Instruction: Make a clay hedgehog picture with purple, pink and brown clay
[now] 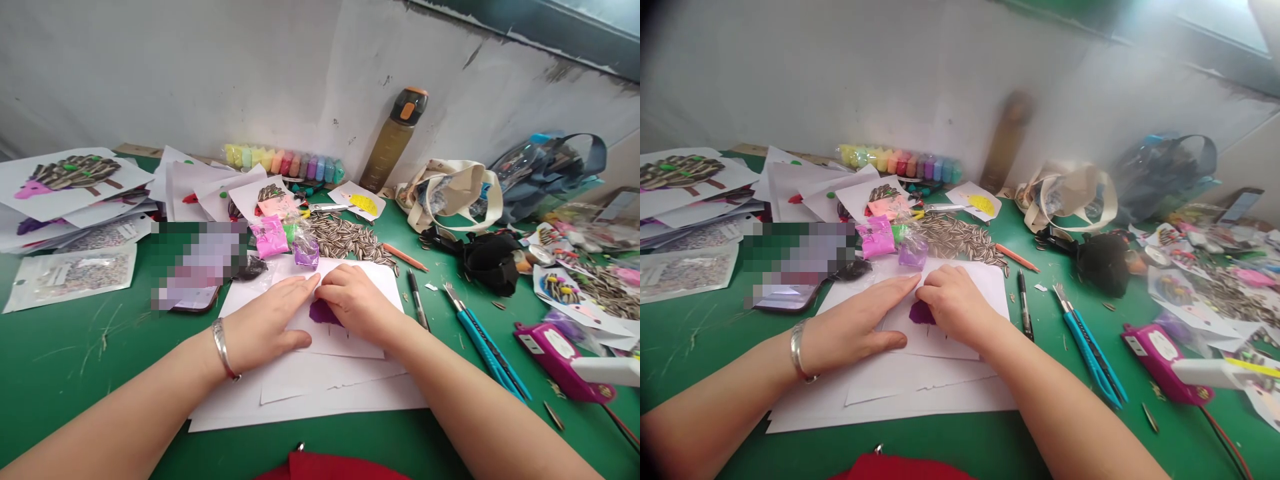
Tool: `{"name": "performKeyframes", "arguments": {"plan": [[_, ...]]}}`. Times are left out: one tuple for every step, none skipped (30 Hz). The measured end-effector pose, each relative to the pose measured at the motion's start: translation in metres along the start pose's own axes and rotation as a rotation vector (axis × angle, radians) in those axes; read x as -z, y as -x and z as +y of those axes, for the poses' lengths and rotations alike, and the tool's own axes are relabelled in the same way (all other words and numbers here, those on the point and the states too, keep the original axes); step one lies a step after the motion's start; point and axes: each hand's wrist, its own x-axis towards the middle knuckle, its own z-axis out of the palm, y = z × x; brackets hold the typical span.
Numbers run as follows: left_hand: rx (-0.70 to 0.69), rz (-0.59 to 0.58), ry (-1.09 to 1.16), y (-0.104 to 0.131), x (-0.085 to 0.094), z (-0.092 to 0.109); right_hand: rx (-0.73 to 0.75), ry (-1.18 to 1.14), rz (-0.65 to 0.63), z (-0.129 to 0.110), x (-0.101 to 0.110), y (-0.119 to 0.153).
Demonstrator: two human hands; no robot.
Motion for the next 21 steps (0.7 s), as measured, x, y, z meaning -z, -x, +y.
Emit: {"name": "performKeyframes", "arguments": {"plan": [[-0.001,-0.004,-0.008,0.000,0.000,0.000,-0.003,0.010,-0.008,-0.001,0.000,0.000],[-0.001,-0.009,-0.016,0.000,0.000,0.000,-0.009,0.018,-0.009,-0.001,0.000,0.000],[0.000,-0.014,-0.024,0.000,0.000,0.000,-0.015,0.024,-0.008,-0.002,0.000,0.000],[0.002,-0.019,-0.032,0.000,0.000,0.001,-0.019,0.025,-0.006,-0.002,0.000,0.000],[0.004,-0.021,-0.039,0.001,0.000,0.001,-0.019,0.021,-0.008,-0.002,0.000,0.000],[0.006,-0.022,-0.043,0.001,0.000,0.001,-0.017,0.014,-0.013,-0.002,0.000,0.000],[0.008,-0.022,-0.045,0.001,0.000,0.001,-0.013,0.008,-0.018,-0.003,0.000,0.000],[0.010,-0.023,-0.045,0.001,0.000,0.001,-0.011,0.004,-0.020,-0.003,0.000,0.000],[0.009,-0.026,-0.045,0.001,0.000,0.000,-0.010,0.001,-0.018,-0.004,0.000,0.001],[0.007,-0.028,-0.042,0.000,0.000,0.000,-0.009,-0.001,-0.010,-0.005,-0.001,0.001],[0.002,-0.027,-0.038,0.000,0.000,0.000,-0.005,-0.005,-0.001,-0.006,-0.001,0.001],[-0.004,-0.026,-0.033,0.000,0.000,0.000,0.001,-0.012,0.005,-0.007,-0.002,0.000],[-0.011,-0.022,-0.027,-0.001,0.000,0.000,0.011,-0.020,0.008,-0.008,-0.003,0.000],[-0.018,-0.017,-0.021,-0.001,0.001,0.001,0.022,-0.030,0.006,-0.009,-0.004,0.000],[-0.023,-0.013,-0.016,-0.001,0.001,0.001,0.033,-0.038,0.000,-0.010,-0.005,0.000],[-0.025,-0.011,-0.012,-0.001,0.001,0.001,0.043,-0.042,-0.008,-0.010,-0.006,0.000],[-0.025,-0.011,-0.010,-0.002,0.001,0.001,0.050,-0.044,-0.016,-0.010,-0.006,0.000],[-0.022,-0.011,-0.008,-0.002,0.001,0.001,0.055,-0.045,-0.021,-0.010,-0.006,0.000],[-0.019,-0.011,-0.007,-0.002,0.001,0.002,0.057,-0.045,-0.024,-0.010,-0.006,0.000],[-0.017,-0.011,-0.007,-0.002,0.001,0.002,0.053,-0.044,-0.023,-0.011,-0.005,0.000],[-0.016,-0.010,-0.006,-0.002,0.001,0.002,0.044,-0.041,-0.019,-0.011,-0.004,0.000]]}}
